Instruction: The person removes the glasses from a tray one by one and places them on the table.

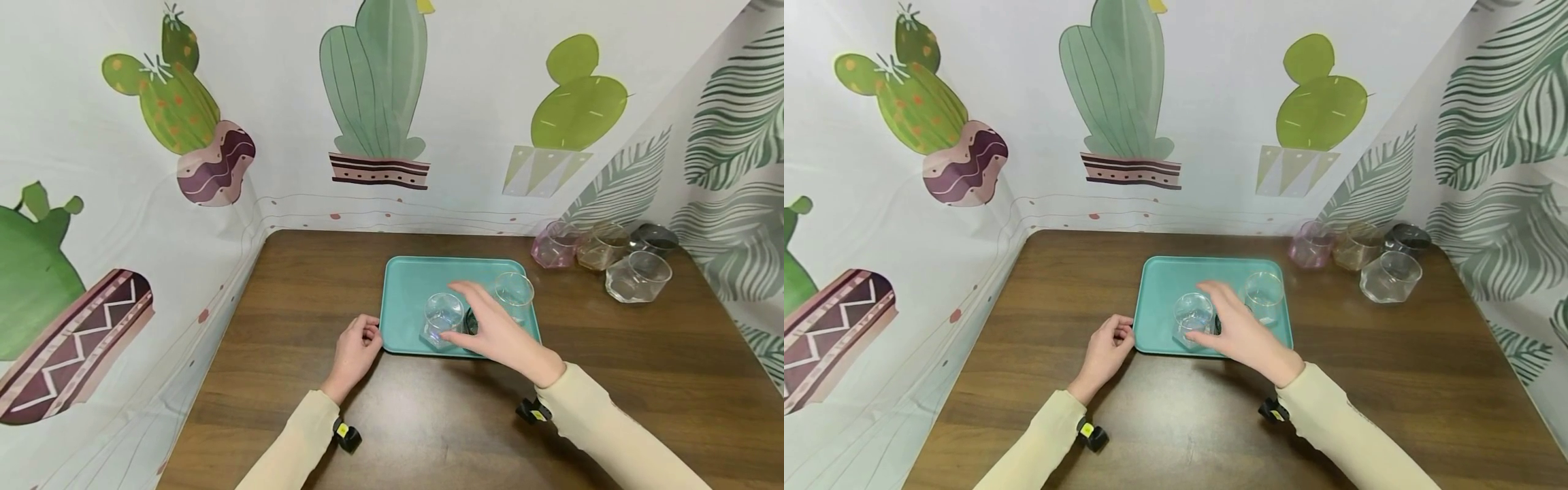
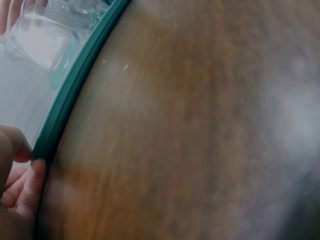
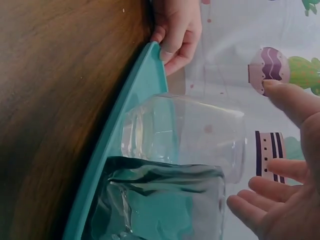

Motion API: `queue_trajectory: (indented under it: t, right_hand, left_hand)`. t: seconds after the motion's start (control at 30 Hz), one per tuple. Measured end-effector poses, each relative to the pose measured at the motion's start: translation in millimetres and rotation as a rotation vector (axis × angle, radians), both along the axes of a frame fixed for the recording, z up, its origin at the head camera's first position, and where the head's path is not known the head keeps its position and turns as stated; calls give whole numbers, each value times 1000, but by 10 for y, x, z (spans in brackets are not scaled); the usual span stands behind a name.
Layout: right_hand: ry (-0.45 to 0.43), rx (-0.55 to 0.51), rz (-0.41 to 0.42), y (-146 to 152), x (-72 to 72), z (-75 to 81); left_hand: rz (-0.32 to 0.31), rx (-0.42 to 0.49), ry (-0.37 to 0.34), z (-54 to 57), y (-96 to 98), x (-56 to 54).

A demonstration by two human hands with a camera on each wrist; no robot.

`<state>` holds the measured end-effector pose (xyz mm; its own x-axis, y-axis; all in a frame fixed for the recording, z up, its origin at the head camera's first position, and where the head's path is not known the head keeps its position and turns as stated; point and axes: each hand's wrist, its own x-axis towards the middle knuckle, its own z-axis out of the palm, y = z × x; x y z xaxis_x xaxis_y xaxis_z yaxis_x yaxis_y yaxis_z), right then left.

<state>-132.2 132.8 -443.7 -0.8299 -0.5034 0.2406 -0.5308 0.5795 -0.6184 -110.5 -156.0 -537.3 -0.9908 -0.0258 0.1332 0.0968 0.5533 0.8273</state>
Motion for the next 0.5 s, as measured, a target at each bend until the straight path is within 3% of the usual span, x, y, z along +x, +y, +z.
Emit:
queue_trajectory:
  t: [0.27,0.5]
  right_hand:
    - [-28,79,38,-80,-92,-64]
    - [-77,145,77,-129,-149,-74]
  left_hand:
    - [-41,-21,-7,34,-15,-23]
    - [-112,-115,-9,79,-43,-105]
